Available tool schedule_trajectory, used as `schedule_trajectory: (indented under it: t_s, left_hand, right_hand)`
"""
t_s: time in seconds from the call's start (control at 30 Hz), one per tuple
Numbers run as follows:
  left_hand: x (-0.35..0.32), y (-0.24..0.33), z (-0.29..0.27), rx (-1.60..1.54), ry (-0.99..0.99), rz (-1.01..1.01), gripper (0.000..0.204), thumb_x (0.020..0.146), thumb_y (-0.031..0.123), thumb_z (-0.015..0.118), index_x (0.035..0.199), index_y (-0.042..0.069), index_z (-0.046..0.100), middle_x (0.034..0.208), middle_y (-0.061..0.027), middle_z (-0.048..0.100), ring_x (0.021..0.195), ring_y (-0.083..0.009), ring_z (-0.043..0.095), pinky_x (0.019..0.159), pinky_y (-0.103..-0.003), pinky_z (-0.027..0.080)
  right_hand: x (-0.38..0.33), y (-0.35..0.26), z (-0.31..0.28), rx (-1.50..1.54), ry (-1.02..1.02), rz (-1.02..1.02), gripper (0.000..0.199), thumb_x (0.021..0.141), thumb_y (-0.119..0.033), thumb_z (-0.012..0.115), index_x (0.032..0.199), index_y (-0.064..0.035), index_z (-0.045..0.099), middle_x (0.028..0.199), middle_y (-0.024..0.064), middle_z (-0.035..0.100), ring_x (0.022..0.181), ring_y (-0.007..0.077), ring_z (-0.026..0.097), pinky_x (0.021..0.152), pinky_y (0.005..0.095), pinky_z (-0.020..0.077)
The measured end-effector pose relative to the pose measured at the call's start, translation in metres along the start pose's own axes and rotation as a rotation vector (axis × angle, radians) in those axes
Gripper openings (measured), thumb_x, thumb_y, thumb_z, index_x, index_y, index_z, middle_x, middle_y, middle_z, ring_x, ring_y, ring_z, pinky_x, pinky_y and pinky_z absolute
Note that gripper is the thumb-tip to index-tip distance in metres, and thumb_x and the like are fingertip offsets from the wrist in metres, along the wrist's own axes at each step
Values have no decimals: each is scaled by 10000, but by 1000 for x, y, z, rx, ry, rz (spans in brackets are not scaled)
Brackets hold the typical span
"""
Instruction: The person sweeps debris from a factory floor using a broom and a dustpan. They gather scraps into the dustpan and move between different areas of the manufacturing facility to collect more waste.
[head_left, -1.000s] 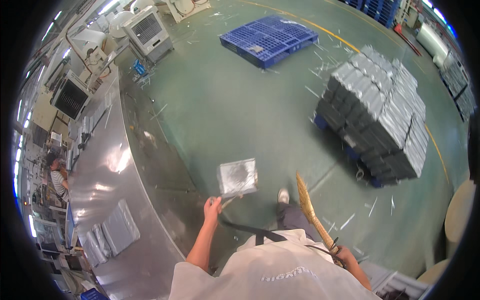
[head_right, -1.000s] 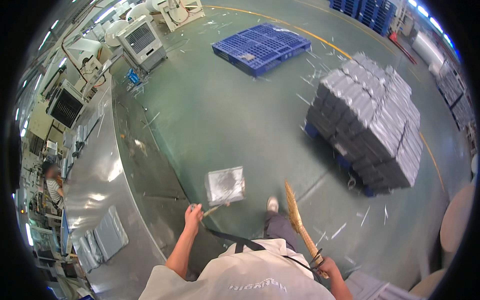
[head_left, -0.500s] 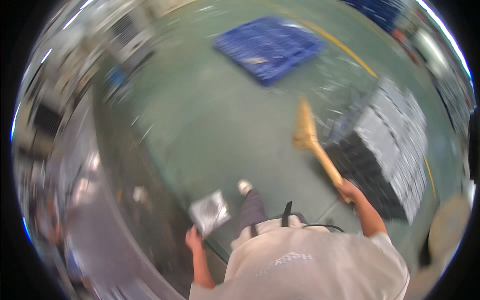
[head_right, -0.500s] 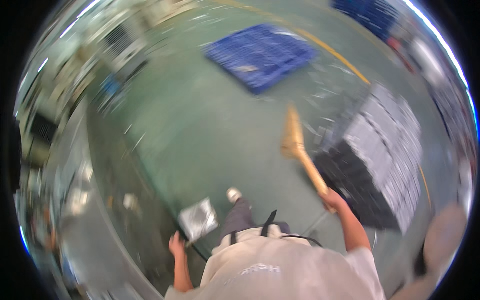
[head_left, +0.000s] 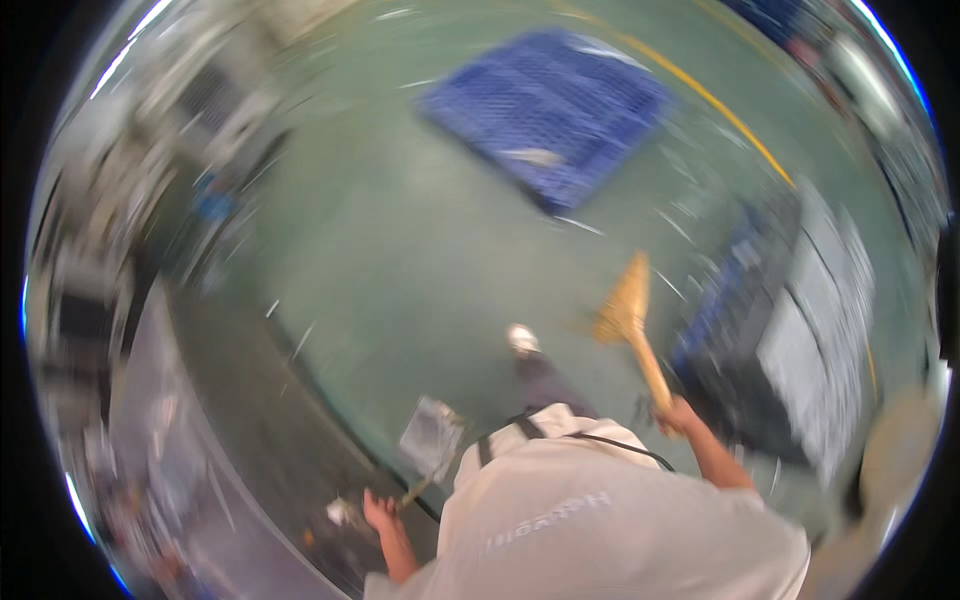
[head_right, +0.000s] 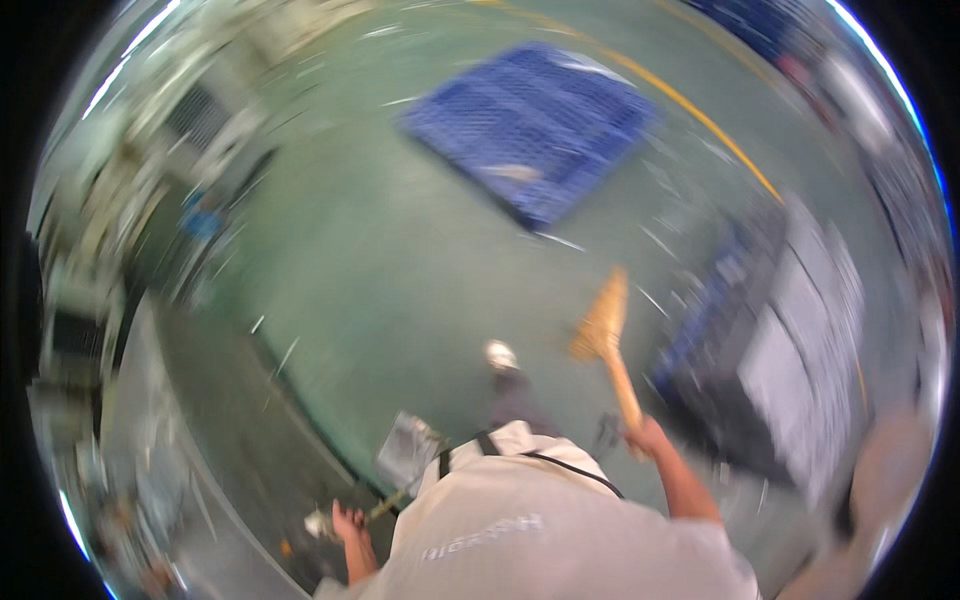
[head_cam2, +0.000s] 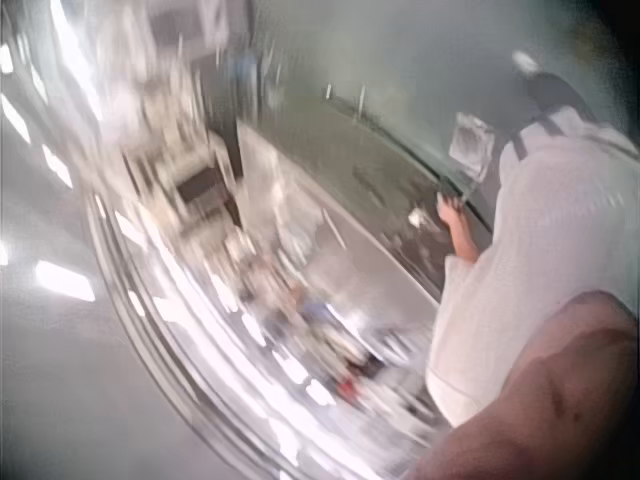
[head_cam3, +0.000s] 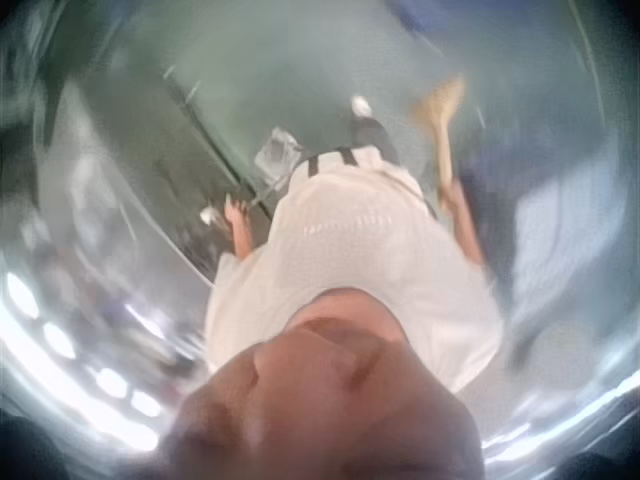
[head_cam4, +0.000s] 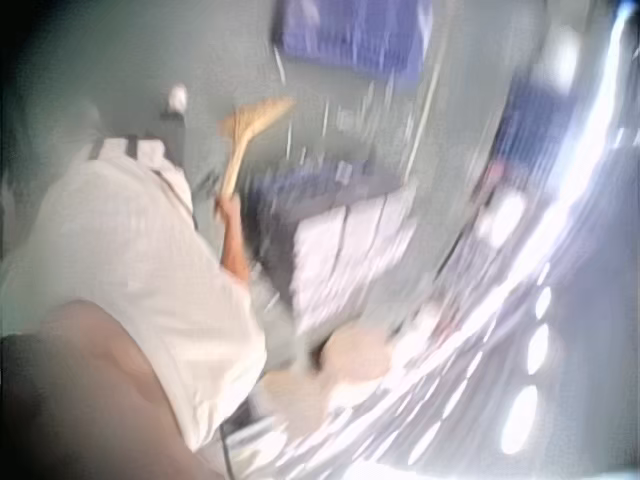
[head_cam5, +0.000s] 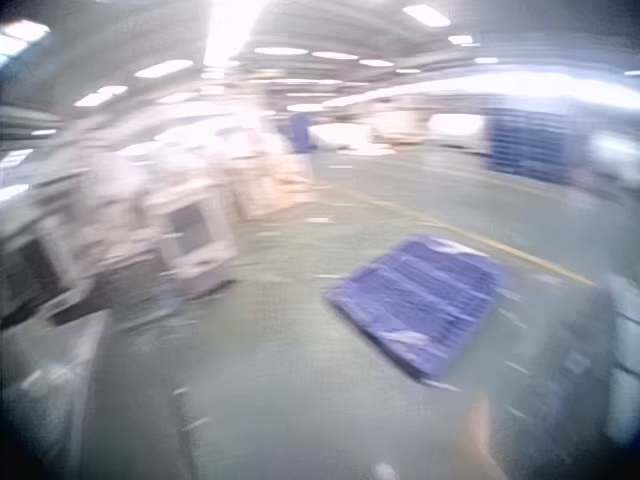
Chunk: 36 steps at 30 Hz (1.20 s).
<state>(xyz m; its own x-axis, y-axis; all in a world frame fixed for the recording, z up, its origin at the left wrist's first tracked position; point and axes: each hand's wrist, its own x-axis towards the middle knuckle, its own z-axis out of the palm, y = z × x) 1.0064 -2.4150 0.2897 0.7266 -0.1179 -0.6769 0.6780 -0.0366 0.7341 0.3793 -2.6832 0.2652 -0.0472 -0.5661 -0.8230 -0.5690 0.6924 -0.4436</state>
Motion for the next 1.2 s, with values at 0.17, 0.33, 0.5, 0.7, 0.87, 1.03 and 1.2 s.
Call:
schedule_trajectory:
  t_s: [0.17, 0.33, 0.5, 0.7, 0.87, 1.03, 1.2]
  left_hand:
    - [2, 73, 49, -42, 222, 97, 189, 881, 163, 594, 776, 118, 445, 554, 39, 297, 432, -82, 273, 417, -255, 272]
    - [58, 94, 121, -195, 337, 112, 207, 887, 162, 587, 771, 104, 426, 533, 33, 289, 433, -99, 275, 433, -281, 306]
    - [165, 110, 171, -210, 402, 77, 261, 884, 186, 591, 739, 92, 396, 507, -5, 322, 414, -137, 307, 425, -325, 333]
    - [284, 201, 242, -61, 392, 0, 286, 882, 250, 587, 728, 95, 402, 529, -9, 380, 401, -134, 361, 376, -301, 306]
    - [378, 305, 332, -13, 448, -90, 278, 875, 249, 603, 755, 106, 396, 530, -4, 375, 411, -125, 358, 378, -289, 309]
    - [484, 326, 353, 107, 601, -113, 284, 861, 269, 608, 748, 79, 430, 531, -22, 419, 422, -135, 411, 393, -296, 335]
    - [548, 361, 399, 71, 746, -116, 325, 847, 301, 618, 721, 24, 502, 552, -46, 488, 445, -159, 471, 423, -318, 383]
  right_hand:
    - [15, -151, 18, -59, -76, 8, 274, 723, -54, 674, 950, 4, 533, 615, 92, 563, 468, 189, 562, 370, 339, 450]
    - [96, -413, 50, -276, -256, -115, 346, 792, -148, 687, 1033, -13, 479, 632, 83, 541, 448, 181, 546, 369, 323, 449]
    - [158, -603, 112, -444, -201, -211, 398, 832, -304, 651, 1038, -9, 482, 617, 85, 548, 433, 176, 553, 379, 309, 453]
    - [180, -758, 210, -770, -62, -331, 449, 840, -422, 601, 940, 14, 559, 584, 81, 587, 451, 174, 593, 448, 307, 487]
    - [202, -887, 279, -987, 10, -381, 424, 829, -436, 595, 946, -28, 596, 628, 113, 631, 497, 216, 629, 530, 344, 507]
    - [257, -1081, 371, -1193, -57, -592, 461, 810, -463, 590, 921, -16, 598, 668, 170, 635, 597, 311, 645, 600, 414, 503]
    - [310, -1284, 518, -1553, -143, -821, 462, 793, -481, 609, 1016, -76, 611, 869, 206, 655, 859, 376, 622, 737, 441, 502]
